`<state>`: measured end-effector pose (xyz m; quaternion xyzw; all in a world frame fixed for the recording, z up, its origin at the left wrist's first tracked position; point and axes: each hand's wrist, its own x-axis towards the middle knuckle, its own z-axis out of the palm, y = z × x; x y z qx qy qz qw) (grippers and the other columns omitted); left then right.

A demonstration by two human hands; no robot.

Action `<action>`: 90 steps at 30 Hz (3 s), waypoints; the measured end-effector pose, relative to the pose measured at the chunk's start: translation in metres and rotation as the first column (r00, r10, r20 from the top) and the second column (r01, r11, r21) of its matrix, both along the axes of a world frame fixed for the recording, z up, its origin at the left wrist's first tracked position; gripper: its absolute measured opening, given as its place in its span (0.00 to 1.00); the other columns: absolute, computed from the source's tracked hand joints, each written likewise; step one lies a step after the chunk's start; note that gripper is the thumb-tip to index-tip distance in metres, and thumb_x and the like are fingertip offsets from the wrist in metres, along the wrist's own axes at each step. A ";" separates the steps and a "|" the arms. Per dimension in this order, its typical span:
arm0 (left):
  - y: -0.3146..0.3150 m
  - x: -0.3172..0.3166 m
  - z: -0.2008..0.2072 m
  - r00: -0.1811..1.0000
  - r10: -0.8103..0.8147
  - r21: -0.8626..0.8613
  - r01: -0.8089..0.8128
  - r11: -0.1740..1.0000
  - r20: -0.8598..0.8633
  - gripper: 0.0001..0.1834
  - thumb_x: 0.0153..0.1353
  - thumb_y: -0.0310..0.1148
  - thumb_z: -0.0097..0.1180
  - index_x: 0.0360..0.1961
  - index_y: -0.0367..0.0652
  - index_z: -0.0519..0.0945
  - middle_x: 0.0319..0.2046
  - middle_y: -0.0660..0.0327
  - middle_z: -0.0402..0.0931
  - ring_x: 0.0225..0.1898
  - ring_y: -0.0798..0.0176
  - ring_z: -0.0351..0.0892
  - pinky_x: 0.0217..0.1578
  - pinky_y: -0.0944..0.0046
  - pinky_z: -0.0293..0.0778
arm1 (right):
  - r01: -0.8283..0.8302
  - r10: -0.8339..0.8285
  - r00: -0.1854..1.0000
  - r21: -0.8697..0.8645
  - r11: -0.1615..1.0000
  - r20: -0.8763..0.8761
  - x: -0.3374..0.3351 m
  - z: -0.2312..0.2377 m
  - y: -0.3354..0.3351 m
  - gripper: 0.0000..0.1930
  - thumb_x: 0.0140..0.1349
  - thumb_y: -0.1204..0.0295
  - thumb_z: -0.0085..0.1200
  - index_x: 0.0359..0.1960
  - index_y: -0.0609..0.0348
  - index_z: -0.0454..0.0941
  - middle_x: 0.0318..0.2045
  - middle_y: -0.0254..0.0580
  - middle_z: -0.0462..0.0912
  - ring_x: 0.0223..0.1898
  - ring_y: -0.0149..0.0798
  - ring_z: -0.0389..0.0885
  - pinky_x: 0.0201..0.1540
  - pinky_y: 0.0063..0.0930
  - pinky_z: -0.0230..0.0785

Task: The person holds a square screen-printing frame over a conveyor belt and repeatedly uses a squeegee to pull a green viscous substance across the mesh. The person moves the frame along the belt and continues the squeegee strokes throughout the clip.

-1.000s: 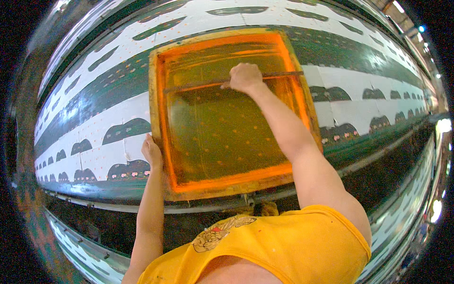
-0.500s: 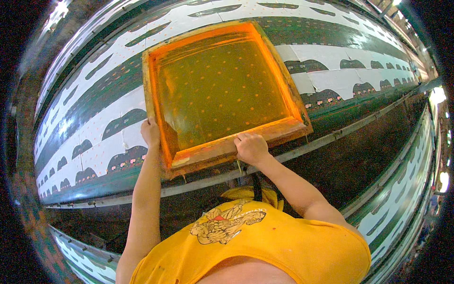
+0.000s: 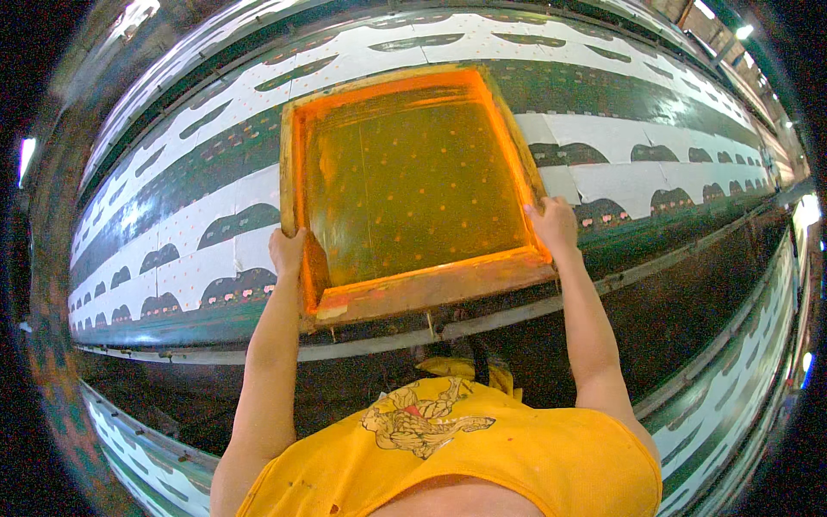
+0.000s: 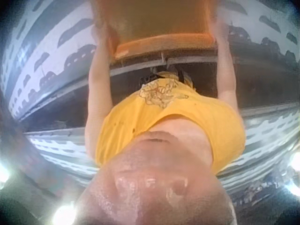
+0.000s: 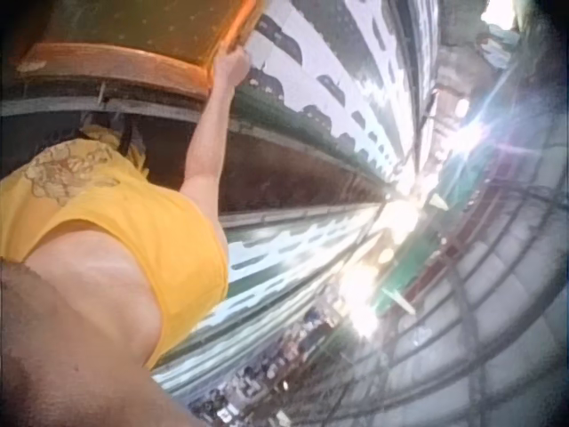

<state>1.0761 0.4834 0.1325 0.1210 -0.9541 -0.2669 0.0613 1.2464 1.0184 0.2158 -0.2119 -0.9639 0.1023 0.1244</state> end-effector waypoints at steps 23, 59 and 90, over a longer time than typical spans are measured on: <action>-0.004 -0.017 0.053 0.996 -0.005 -0.075 -0.001 0.997 -0.085 0.19 0.49 0.38 0.73 0.32 0.32 0.84 0.32 0.42 0.84 0.37 0.38 0.84 0.42 0.47 0.77 | -0.043 0.047 0.999 -0.214 0.976 0.015 -0.030 -0.047 0.074 0.28 0.48 0.49 0.63 0.17 0.70 0.79 0.15 0.59 0.77 0.20 0.56 0.80 0.28 0.48 0.72; 0.575 0.051 0.099 0.979 -0.084 0.133 0.110 0.985 -0.188 0.20 0.50 0.39 0.69 0.35 0.31 0.86 0.31 0.43 0.85 0.35 0.45 0.86 0.42 0.51 0.77 | 0.038 -0.041 0.996 -0.034 0.999 -0.082 0.081 0.091 0.642 0.26 0.50 0.49 0.68 0.19 0.65 0.82 0.16 0.56 0.79 0.21 0.54 0.81 0.28 0.48 0.72; 0.902 0.138 0.016 0.965 -0.013 0.040 0.025 0.999 -0.262 0.15 0.50 0.34 0.71 0.34 0.34 0.85 0.34 0.45 0.82 0.38 0.41 0.82 0.42 0.47 0.75 | -0.101 0.089 0.992 -0.147 0.984 -0.087 0.124 -0.032 0.973 0.24 0.58 0.52 0.66 0.24 0.65 0.82 0.16 0.47 0.78 0.18 0.44 0.74 0.25 0.43 0.64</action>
